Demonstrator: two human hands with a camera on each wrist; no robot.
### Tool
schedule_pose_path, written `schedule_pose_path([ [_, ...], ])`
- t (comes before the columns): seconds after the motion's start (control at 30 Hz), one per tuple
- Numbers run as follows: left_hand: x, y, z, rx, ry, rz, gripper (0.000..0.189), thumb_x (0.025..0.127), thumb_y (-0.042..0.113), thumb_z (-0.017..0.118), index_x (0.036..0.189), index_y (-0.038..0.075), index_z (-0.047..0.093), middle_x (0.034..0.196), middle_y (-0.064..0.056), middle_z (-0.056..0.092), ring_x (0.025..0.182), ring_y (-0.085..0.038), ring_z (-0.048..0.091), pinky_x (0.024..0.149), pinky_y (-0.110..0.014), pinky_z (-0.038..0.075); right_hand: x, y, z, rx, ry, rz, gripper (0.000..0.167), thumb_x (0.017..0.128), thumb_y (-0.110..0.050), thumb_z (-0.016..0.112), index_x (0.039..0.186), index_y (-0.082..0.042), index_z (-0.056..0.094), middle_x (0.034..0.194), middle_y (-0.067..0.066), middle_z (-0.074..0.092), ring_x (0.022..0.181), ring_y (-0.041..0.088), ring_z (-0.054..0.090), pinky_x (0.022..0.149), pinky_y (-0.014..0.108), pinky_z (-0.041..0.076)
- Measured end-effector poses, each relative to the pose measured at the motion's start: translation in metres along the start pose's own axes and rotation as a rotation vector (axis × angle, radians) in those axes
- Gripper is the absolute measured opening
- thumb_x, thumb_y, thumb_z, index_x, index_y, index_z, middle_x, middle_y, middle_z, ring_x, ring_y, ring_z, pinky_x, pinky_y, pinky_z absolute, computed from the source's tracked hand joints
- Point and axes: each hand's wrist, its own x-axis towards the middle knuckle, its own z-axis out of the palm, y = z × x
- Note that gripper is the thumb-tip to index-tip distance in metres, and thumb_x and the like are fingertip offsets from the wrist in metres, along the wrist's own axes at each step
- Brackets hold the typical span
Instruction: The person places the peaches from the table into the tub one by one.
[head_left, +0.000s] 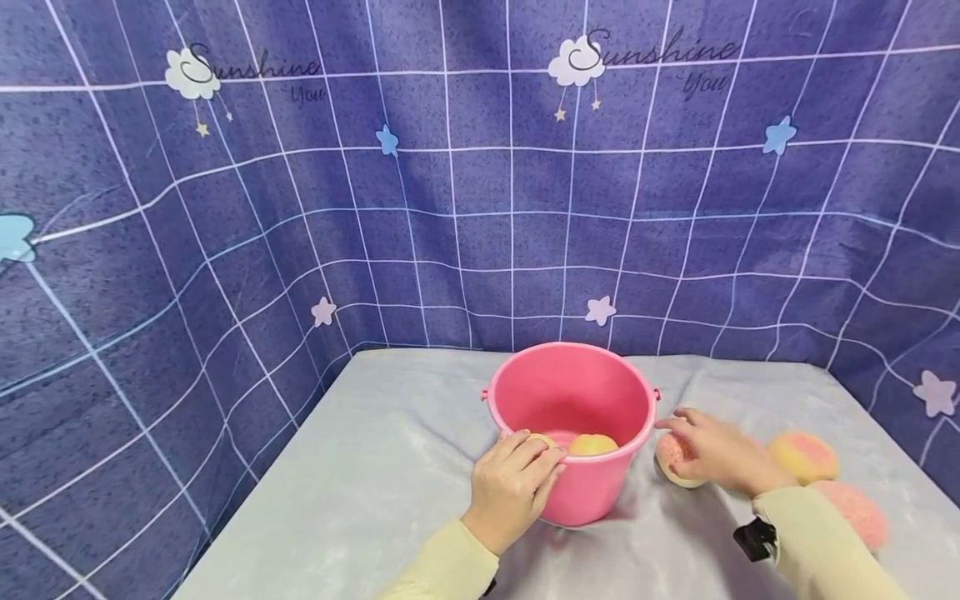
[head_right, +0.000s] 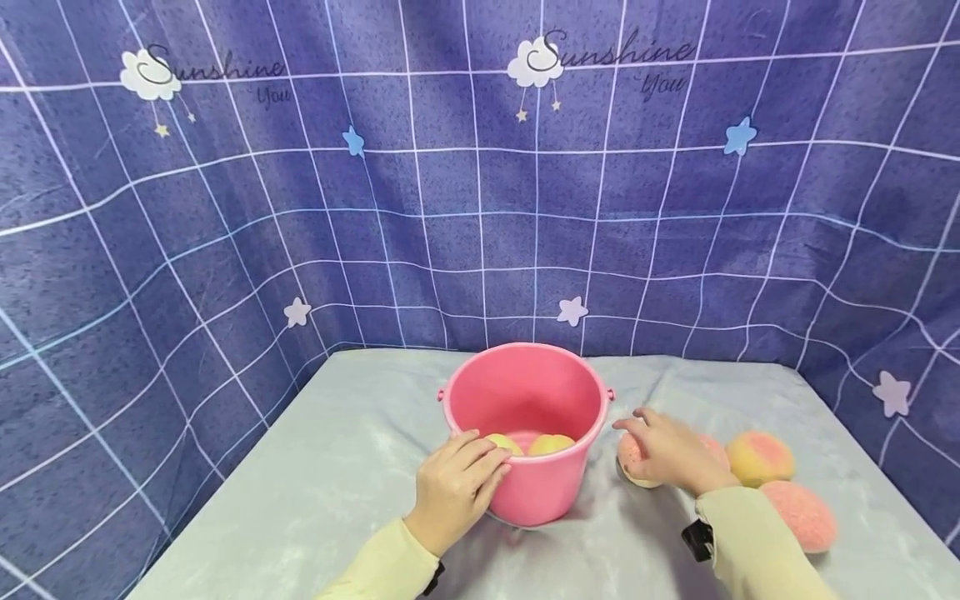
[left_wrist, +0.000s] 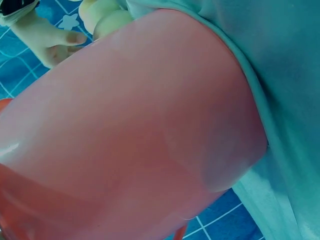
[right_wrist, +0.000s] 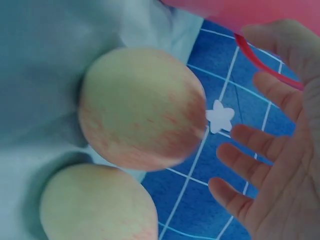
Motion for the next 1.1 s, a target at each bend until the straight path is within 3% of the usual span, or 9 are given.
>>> schedule_pose_path([
  [0.17,-0.001,-0.002,0.000,-0.004,0.010,0.012,0.026,0.097,0.027,0.053,0.086,0.017,0.075,0.082,0.004,0.065,0.079,-0.018,0.063,0.074,-0.029,0.053,-0.002,-0.003,0.012,0.002,-0.001,0.042,0.040,0.078,-0.024,0.071,0.114,-0.008,0.067,0.119,0.031,0.054,0.103,0.049,0.056,0.074,0.059,0.049],
  [0.23,-0.001,-0.002,0.000,-0.005,0.011,0.014,0.026,0.097,0.027,0.053,0.086,0.017,0.075,0.082,0.004,0.065,0.080,-0.018,0.063,0.074,-0.029,0.053,-0.003,-0.005,0.016,0.002,0.003,0.044,0.041,0.075,-0.023,0.072,0.113,-0.008,0.067,0.117,0.030,0.055,0.101,0.049,0.057,0.073,0.059,0.049],
  [0.53,-0.001,0.001,-0.001,-0.003,0.013,0.013,0.026,0.097,0.026,0.053,0.086,0.018,0.075,0.082,0.005,0.065,0.081,-0.018,0.063,0.074,-0.029,0.053,-0.005,-0.008,0.029,-0.070,0.057,0.058,0.019,0.083,-0.017,0.065,0.101,-0.013,0.071,0.108,0.021,0.062,0.097,0.043,0.059,0.075,0.057,0.049],
  [0.73,-0.003,0.002,-0.001,0.000,0.020,0.014,0.027,0.097,0.026,0.053,0.085,0.017,0.075,0.082,0.004,0.065,0.081,-0.018,0.063,0.074,-0.030,0.052,-0.006,-0.004,0.037,-0.097,0.007,0.070,0.021,0.080,-0.016,0.067,0.101,-0.013,0.071,0.111,0.021,0.061,0.101,0.043,0.057,0.074,0.059,0.047],
  [0.97,-0.004,0.001,0.000,0.007,0.021,0.014,0.028,0.097,0.026,0.052,0.086,0.017,0.075,0.082,0.005,0.065,0.081,-0.019,0.063,0.074,-0.031,0.053,-0.004,0.004,0.038,-0.116,-0.055,0.040,0.039,0.064,-0.017,0.075,0.102,-0.012,0.068,0.112,0.022,0.059,0.101,0.045,0.055,0.072,0.061,0.046],
  [1.1,-0.004,0.001,-0.001,0.007,0.017,0.013,0.027,0.097,0.026,0.051,0.087,0.018,0.075,0.082,0.005,0.065,0.081,-0.019,0.063,0.074,-0.031,0.053,-0.002,0.003,0.038,-0.113,-0.062,0.040,0.039,0.063,-0.017,0.075,0.102,-0.012,0.068,0.111,0.022,0.059,0.101,0.045,0.055,0.072,0.061,0.046],
])
